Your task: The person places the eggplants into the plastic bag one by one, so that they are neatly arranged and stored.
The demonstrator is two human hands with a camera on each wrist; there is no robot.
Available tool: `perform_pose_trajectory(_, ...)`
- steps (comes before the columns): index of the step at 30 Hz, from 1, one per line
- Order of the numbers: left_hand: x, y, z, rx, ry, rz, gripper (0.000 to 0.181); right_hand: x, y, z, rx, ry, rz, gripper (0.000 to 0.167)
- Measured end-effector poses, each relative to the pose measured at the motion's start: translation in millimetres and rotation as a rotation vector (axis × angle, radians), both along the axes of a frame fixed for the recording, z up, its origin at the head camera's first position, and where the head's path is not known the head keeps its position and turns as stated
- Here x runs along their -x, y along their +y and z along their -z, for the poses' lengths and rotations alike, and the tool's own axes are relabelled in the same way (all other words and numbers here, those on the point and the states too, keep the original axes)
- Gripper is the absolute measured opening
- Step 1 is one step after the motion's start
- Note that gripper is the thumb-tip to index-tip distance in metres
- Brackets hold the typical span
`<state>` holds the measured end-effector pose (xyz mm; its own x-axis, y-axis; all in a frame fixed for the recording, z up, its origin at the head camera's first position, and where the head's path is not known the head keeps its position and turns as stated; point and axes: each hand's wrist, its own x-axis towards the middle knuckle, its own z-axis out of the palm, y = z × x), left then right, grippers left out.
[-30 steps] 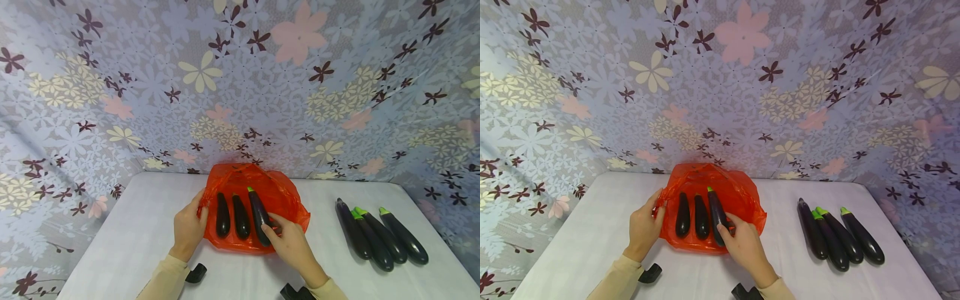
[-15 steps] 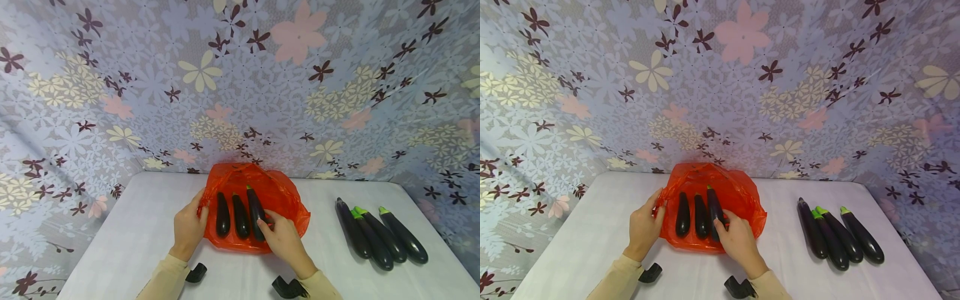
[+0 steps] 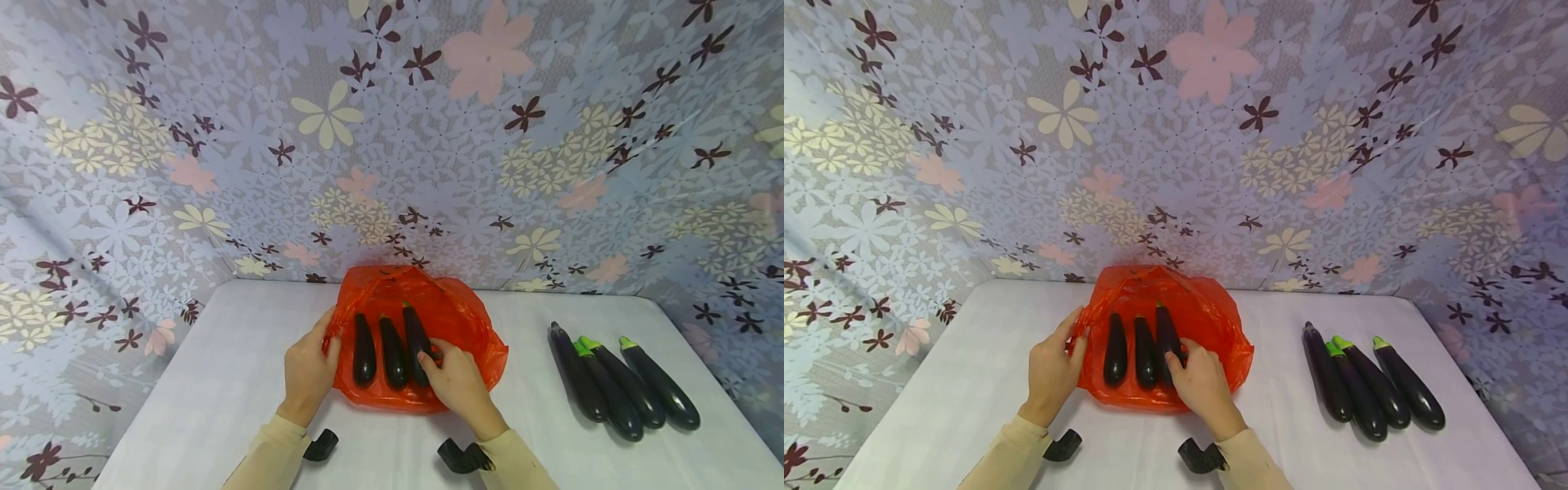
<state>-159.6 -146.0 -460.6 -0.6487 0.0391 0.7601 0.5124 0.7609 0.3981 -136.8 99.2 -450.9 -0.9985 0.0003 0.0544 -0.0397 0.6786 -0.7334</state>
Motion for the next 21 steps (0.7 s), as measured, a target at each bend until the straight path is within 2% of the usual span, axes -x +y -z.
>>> perform_pose_trajectory(7,0.7,0.5,2.0,-0.001,-0.003,0.003,0.044,5.4,-1,4.1,-0.009,-0.028,-0.005,0.048)
perform_pose_trajectory(21,1.7,-0.2,2.7,0.0,0.01,-0.002,0.043,14.3,-3,7.2,-0.032,-0.042,-0.009,0.043)
